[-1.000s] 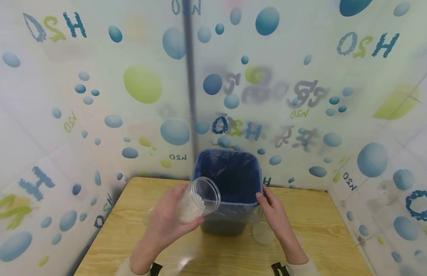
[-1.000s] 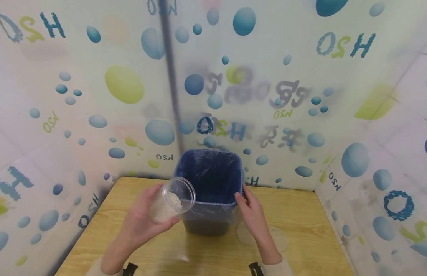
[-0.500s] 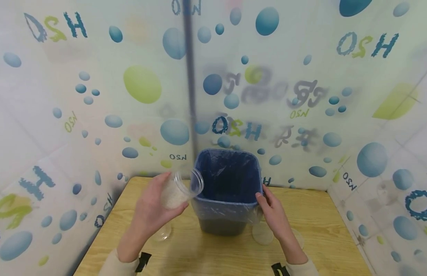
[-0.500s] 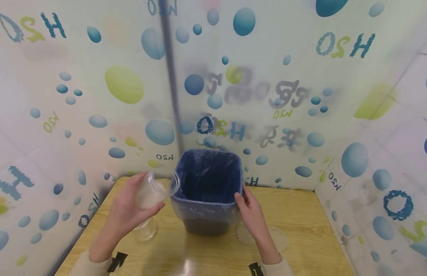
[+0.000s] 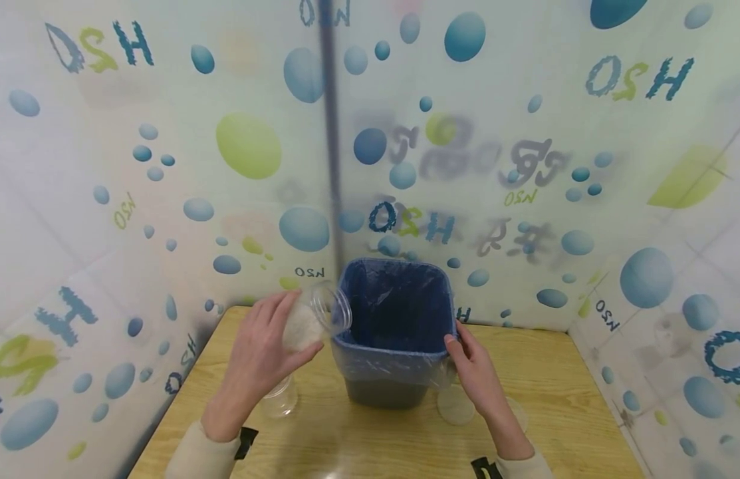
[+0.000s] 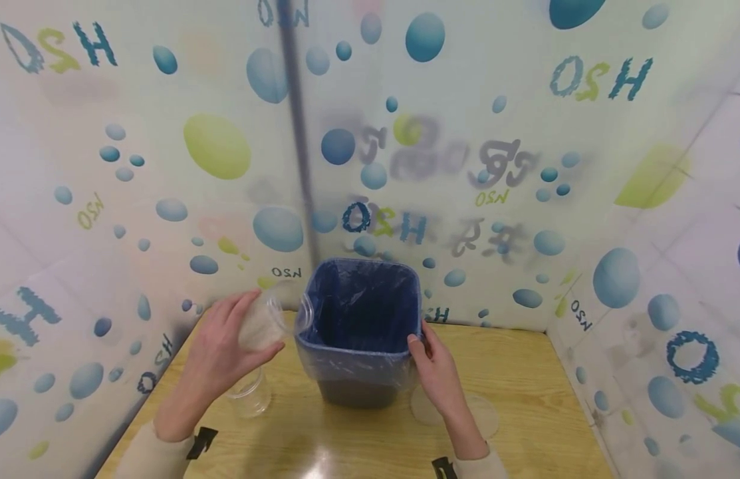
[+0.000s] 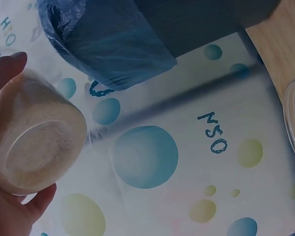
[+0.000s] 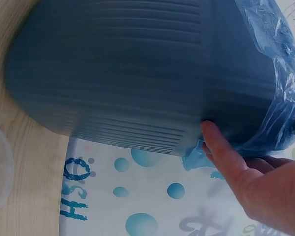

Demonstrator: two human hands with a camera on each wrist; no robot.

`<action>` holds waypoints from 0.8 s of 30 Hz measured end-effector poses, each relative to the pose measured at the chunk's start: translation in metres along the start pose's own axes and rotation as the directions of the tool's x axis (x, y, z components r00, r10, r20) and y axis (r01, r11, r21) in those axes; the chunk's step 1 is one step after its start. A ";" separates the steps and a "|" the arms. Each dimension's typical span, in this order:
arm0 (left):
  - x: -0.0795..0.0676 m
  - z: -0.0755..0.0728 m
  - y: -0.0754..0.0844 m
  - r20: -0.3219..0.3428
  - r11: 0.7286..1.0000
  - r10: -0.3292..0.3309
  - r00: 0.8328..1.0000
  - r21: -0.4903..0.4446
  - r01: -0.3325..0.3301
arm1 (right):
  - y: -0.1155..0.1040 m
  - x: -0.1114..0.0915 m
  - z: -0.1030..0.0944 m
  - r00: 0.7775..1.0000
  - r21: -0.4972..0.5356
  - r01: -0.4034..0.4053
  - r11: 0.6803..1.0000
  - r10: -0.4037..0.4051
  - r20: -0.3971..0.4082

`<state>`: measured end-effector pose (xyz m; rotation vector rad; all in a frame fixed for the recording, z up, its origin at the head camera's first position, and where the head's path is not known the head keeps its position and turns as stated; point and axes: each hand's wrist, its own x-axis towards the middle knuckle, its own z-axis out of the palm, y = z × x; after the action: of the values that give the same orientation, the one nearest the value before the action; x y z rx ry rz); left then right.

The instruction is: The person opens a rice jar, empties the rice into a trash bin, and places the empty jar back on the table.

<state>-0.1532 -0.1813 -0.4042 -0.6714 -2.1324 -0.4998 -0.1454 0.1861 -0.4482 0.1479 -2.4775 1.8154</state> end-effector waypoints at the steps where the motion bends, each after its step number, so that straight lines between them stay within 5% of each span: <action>1: 0.001 0.000 0.000 0.005 1.000 0.011 1.000 0.007 -0.011 | 0.000 0.000 0.000 1.000 0.000 0.001 1.000 -0.001 0.000; 10: 0.016 0.002 0.002 0.017 0.993 0.103 0.995 0.054 -0.103 | 0.000 -0.001 -0.001 1.000 0.001 0.004 1.000 -0.004 0.010; 24: 0.027 0.014 0.010 0.007 0.989 0.123 0.992 0.079 -0.124 | 0.003 -0.002 0.000 0.999 0.014 0.035 0.999 -0.035 0.019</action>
<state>-0.1693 -0.1578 -0.3899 -0.7532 -2.0856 -0.3453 -0.1442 0.1867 -0.4510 0.2092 -2.4591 1.8268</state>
